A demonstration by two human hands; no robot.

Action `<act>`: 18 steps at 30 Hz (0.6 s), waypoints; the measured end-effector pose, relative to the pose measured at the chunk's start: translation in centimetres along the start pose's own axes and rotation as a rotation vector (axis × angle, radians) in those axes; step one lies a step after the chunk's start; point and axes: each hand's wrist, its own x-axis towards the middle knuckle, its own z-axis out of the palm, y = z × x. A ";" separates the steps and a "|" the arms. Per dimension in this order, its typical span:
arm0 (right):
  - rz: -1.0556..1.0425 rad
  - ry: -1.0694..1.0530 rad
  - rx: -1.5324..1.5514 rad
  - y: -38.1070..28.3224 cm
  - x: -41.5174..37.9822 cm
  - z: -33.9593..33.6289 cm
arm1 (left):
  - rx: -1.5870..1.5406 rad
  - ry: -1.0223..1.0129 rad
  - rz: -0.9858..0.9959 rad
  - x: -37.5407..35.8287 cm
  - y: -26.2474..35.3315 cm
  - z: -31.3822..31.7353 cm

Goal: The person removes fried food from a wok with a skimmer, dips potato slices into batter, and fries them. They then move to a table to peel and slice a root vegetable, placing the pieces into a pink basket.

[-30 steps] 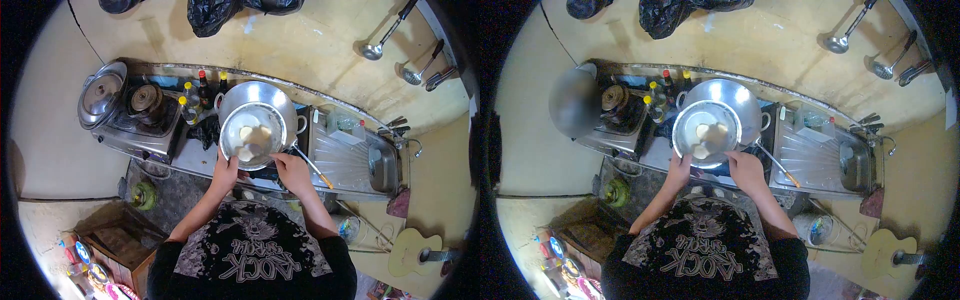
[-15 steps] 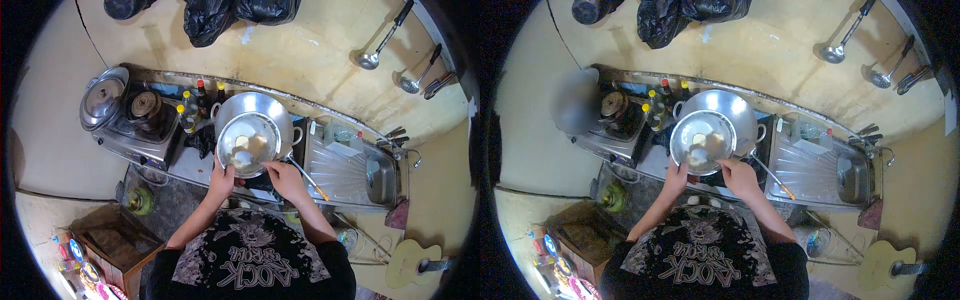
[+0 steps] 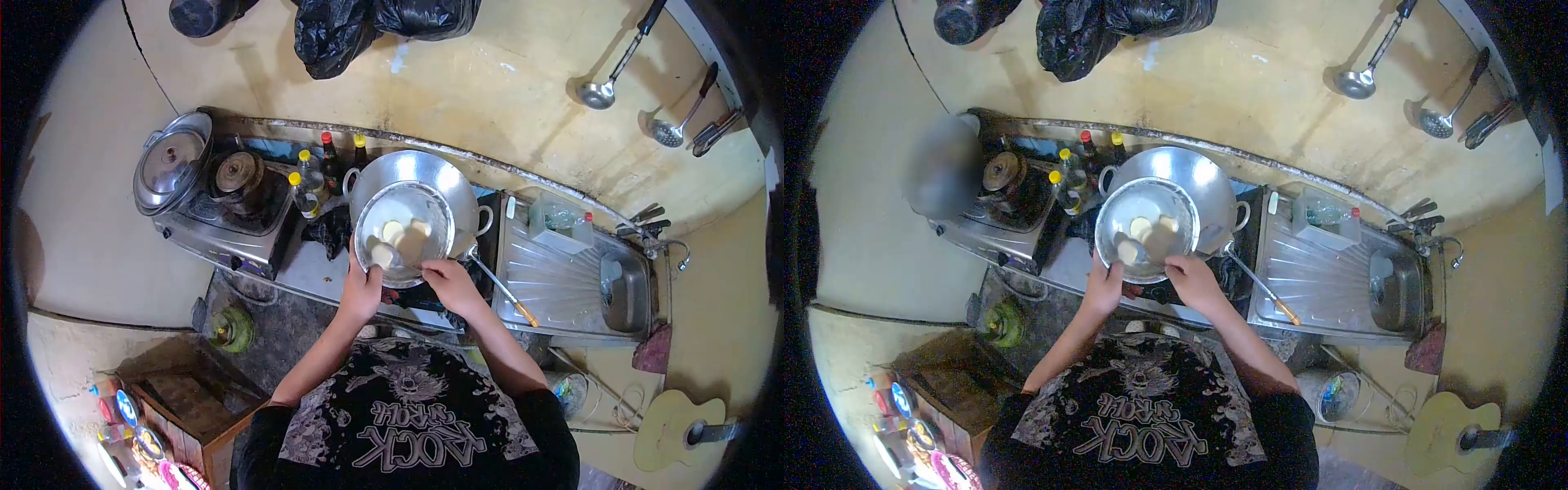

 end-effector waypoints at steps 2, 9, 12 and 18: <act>0.014 0.004 0.115 1.3 0.3 0.9 | -0.004 -0.003 -0.026 0.0 -0.2 0.0; -0.033 0.164 0.103 -0.2 -0.7 0.3 | -0.053 -0.002 -0.016 -0.4 0.1 -0.4; -0.073 0.076 -0.191 -3.4 -1.7 -1.4 | -0.085 0.012 -0.049 -0.2 -0.6 -0.8; -0.219 0.042 -0.377 -3.2 -1.9 -1.2 | -0.078 0.025 -0.070 -0.2 -1.1 -1.1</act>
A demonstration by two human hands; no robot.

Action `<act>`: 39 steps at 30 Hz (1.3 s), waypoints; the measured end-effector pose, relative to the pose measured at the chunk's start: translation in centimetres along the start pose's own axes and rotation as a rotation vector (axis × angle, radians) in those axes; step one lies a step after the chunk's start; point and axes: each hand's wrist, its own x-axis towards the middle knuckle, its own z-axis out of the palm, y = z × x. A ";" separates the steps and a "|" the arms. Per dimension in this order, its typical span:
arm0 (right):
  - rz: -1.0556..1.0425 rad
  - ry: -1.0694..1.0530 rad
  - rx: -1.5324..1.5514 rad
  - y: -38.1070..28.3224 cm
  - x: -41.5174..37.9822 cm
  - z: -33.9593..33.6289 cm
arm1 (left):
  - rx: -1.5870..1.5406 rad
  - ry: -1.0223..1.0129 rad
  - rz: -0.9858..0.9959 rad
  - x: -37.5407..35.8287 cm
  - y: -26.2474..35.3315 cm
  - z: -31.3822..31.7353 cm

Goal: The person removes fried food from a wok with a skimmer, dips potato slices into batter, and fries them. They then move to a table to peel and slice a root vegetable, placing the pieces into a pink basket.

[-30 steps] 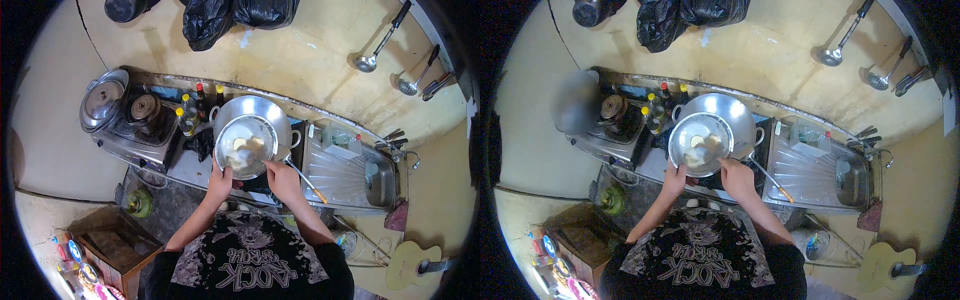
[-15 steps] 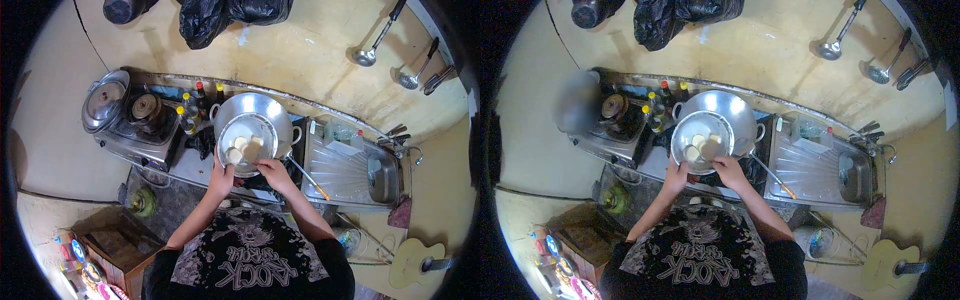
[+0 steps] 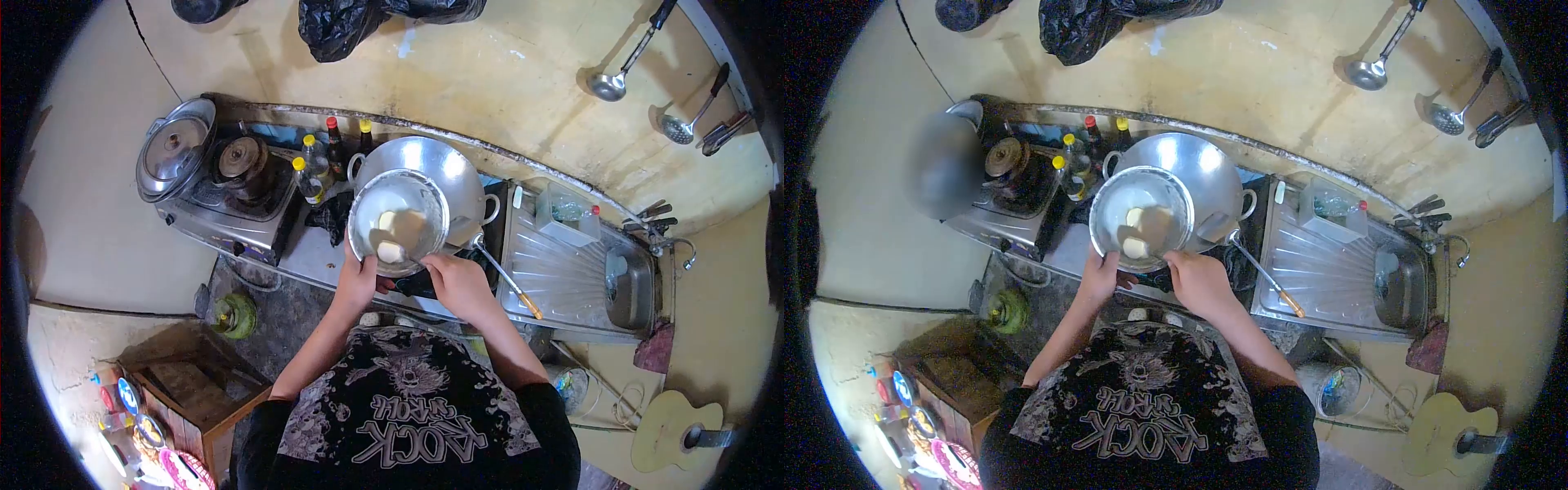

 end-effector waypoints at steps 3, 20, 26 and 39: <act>-0.015 0.014 0.167 1.4 0.2 0.8 | -0.001 0.014 -0.011 0.1 0.0 -0.1; 0.539 -0.156 1.210 6.9 5.9 -2.4 | -0.249 0.244 -0.073 4.7 -0.3 -3.8; 0.533 0.037 0.709 15.4 8.2 3.4 | -0.260 0.389 -0.016 4.5 0.3 -6.0; 0.627 -0.105 -0.273 19.5 13.2 8.2 | -0.273 0.427 -0.092 2.8 -0.6 -7.8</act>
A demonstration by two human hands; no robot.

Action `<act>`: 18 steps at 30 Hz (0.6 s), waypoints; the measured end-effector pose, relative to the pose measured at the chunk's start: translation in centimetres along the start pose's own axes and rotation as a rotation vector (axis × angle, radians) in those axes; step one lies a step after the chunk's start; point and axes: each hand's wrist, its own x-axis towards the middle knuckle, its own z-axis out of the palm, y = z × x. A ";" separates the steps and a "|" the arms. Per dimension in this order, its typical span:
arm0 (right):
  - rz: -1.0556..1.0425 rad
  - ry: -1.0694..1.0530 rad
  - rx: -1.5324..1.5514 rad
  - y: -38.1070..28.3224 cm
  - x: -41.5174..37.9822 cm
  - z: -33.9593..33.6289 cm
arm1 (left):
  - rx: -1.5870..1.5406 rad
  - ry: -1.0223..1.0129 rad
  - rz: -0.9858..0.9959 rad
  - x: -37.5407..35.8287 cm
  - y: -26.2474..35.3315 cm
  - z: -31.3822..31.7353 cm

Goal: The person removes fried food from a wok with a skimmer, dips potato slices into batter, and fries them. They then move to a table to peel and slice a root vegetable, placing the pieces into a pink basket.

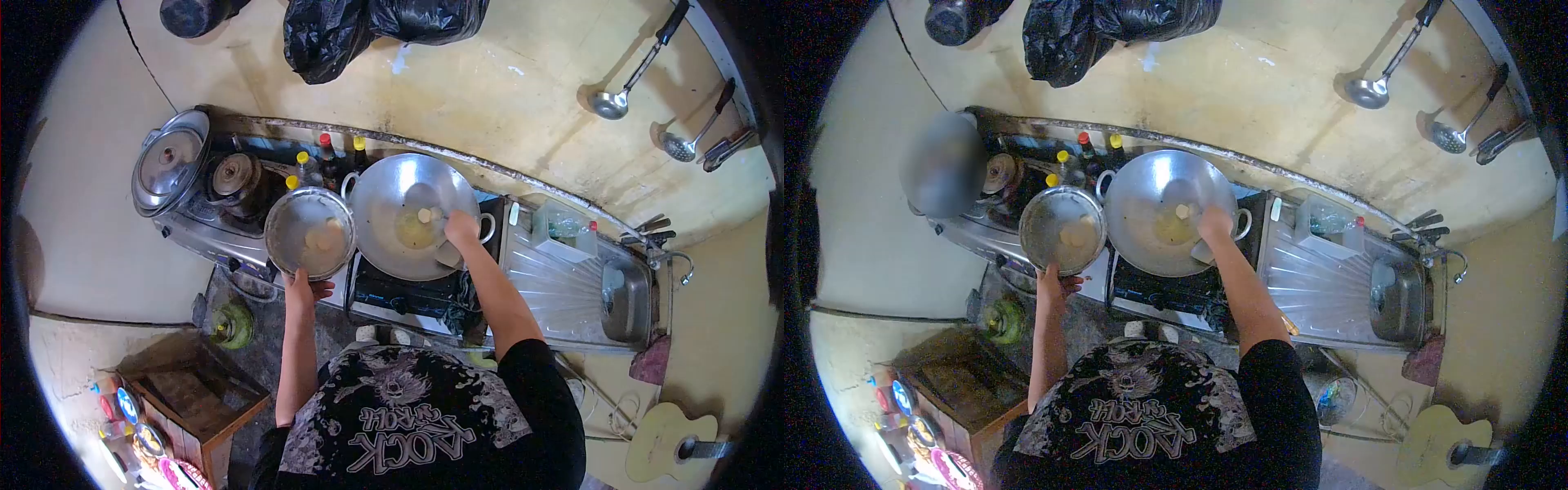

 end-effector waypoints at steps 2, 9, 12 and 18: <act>-0.023 0.003 -0.050 -0.2 0.0 -0.8 | 0.023 0.028 0.030 -0.6 0.2 0.3; -0.073 0.281 0.436 2.3 -1.1 -1.7 | 0.074 -0.040 0.028 -1.0 -0.3 1.1; 0.025 -0.138 1.131 1.1 -4.8 -5.1 | 0.077 -0.077 -0.012 -1.2 -0.6 2.4; -0.407 0.014 0.771 -4.7 -14.7 -10.8 | 0.073 -0.257 -0.052 -2.0 -1.5 4.5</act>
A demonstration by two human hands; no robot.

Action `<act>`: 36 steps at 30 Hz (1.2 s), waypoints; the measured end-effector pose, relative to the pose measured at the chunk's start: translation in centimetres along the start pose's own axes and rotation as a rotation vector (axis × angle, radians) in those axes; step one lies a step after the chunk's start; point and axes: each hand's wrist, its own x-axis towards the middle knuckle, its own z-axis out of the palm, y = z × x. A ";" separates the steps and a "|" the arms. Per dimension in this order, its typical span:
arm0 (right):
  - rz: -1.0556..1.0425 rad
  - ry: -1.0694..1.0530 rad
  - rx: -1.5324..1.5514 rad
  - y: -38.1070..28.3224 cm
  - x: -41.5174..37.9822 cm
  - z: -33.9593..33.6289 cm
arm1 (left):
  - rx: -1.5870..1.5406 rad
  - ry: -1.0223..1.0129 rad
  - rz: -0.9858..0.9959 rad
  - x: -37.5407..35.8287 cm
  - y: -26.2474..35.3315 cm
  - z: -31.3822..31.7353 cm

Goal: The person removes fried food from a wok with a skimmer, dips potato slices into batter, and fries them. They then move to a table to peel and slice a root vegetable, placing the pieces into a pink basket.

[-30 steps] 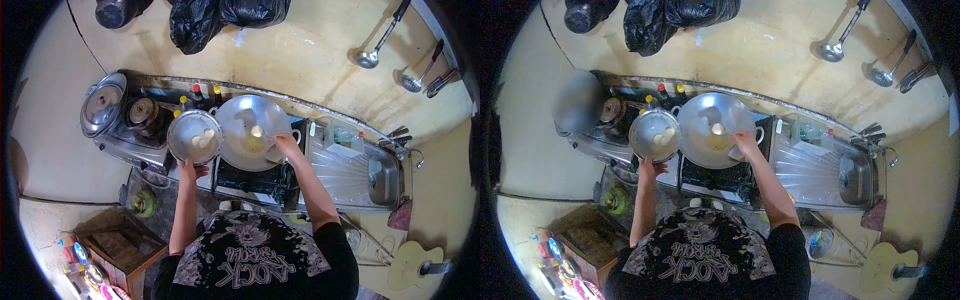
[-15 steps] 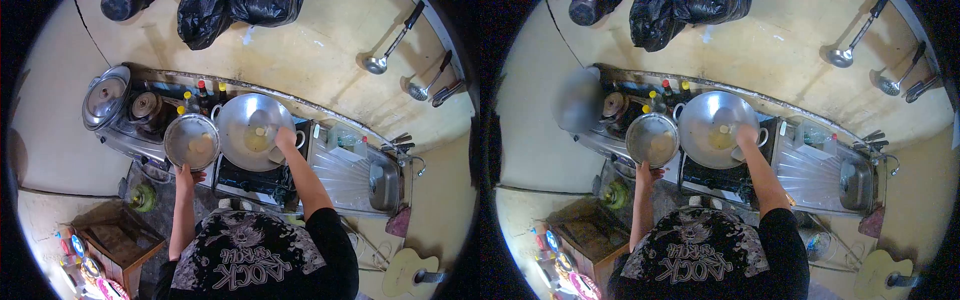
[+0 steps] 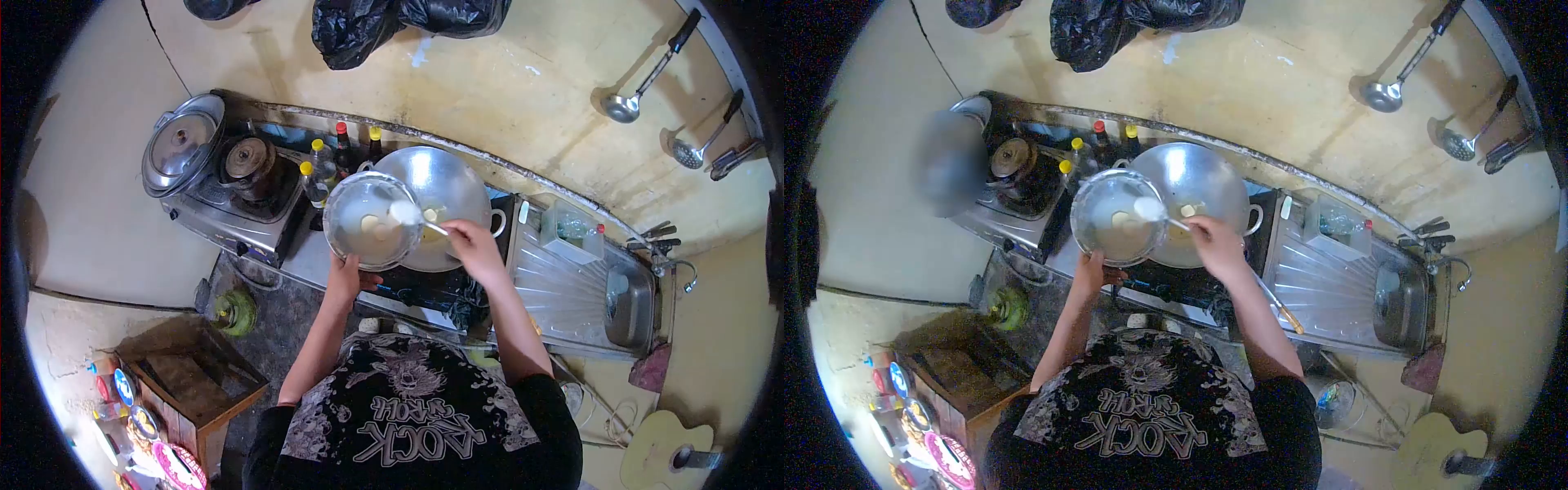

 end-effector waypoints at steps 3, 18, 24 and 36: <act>-0.328 0.096 -0.585 -1.1 -1.2 1.8 | 0.019 -0.021 0.070 -1.0 -0.2 1.3; -0.219 -0.046 -0.473 -3.0 -3.9 2.0 | 0.074 -0.112 0.146 -2.0 -0.4 2.4; -0.246 0.036 -0.677 -3.1 -4.1 3.5 | 0.135 -0.133 0.153 -2.2 0.0 2.6; -0.126 0.058 -0.840 -4.2 -3.5 2.3 | 0.111 -0.090 0.205 -2.4 0.4 2.4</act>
